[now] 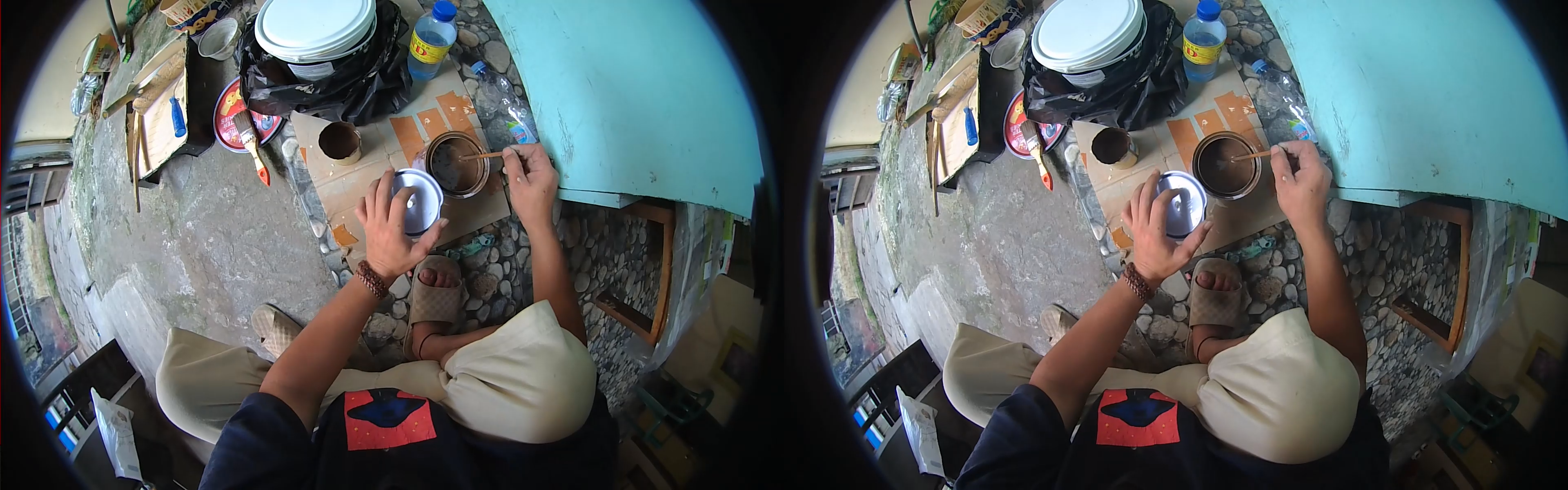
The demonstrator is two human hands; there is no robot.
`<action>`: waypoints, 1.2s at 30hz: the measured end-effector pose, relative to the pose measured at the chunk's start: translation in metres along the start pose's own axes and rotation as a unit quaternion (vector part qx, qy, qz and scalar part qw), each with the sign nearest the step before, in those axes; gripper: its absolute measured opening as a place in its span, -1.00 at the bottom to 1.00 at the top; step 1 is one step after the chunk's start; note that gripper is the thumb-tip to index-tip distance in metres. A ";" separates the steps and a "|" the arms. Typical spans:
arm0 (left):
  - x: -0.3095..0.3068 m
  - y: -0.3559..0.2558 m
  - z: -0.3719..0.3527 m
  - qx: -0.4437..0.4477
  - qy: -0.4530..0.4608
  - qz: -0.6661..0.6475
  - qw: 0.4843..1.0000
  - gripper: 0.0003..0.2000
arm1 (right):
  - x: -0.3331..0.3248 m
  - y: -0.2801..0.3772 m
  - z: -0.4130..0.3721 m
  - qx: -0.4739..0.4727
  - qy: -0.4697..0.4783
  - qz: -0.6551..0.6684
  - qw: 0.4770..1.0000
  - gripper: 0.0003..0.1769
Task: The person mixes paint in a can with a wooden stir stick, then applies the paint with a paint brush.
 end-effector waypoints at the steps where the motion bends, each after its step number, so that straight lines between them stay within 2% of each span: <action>1: 0.000 0.004 -0.006 0.000 0.003 0.002 1.000 -0.32 | -0.005 0.010 -0.003 -0.022 0.004 -0.022 1.000 -0.82; 6: 0.005 0.021 -0.027 -0.012 0.024 0.019 0.999 -0.31 | -0.026 0.053 -0.016 -0.055 0.030 -0.082 0.995 -0.84; 8: 0.005 0.023 -0.027 -0.016 0.017 0.016 1.000 -0.33 | -0.036 0.062 -0.015 -0.025 0.053 -0.065 0.996 -0.86; 12: 0.005 0.028 -0.024 -0.032 0.022 0.029 0.999 -0.36 | -0.048 0.092 -0.011 -0.006 0.118 -0.154 0.981 -0.87; 14: 0.006 0.030 -0.023 -0.036 0.018 0.032 0.999 -0.36 | -0.039 0.104 -0.009 -0.002 0.133 -0.147 0.980 -0.90; 15: 0.007 0.030 -0.023 -0.032 0.020 0.036 0.999 -0.35 | -0.029 0.115 -0.011 -0.085 0.197 -0.256 0.943 -0.90; 16: 0.007 0.030 -0.024 -0.027 0.021 0.039 0.999 -0.34 | -0.018 0.121 -0.017 -0.165 0.258 -0.358 0.882 -0.88; 17: 0.007 0.030 -0.025 -0.029 0.021 0.037 0.999 -0.34 | -0.016 0.121 -0.018 -0.165 0.259 -0.360 0.881 -0.88; 19: 0.007 0.029 -0.024 -0.032 0.026 0.029 0.999 -0.34 | -0.005 0.103 -0.022 -0.082 0.347 -0.429 0.830 -0.82; 23: 0.007 0.027 -0.023 -0.042 0.019 0.013 0.999 -0.36 | 0.006 0.097 -0.029 -0.092 0.361 -0.434 0.820 -0.81; 26: 0.008 0.027 -0.022 -0.041 0.019 0.017 0.999 -0.35 | 0.004 0.099 -0.035 -0.112 0.373 -0.396 0.832 -0.83; 28: 0.010 0.028 -0.021 -0.046 0.020 0.013 0.999 -0.35 | -0.004 0.106 -0.034 -0.069 0.383 -0.398 0.831 -0.79; 36: 0.008 0.026 -0.017 -0.052 0.015 0.008 0.998 -0.36 | -0.027 0.153 -0.030 -0.052 0.390 -0.363 0.844 -0.72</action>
Point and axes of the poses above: each hand's wrist, its own z-axis towards the middle knuckle, its own x-axis out of the palm, y = z × x, the point moved 6 cm from there along z, towards the middle knuckle, and after that the axes turned 9 degrees about z, right-handed, at the moved point
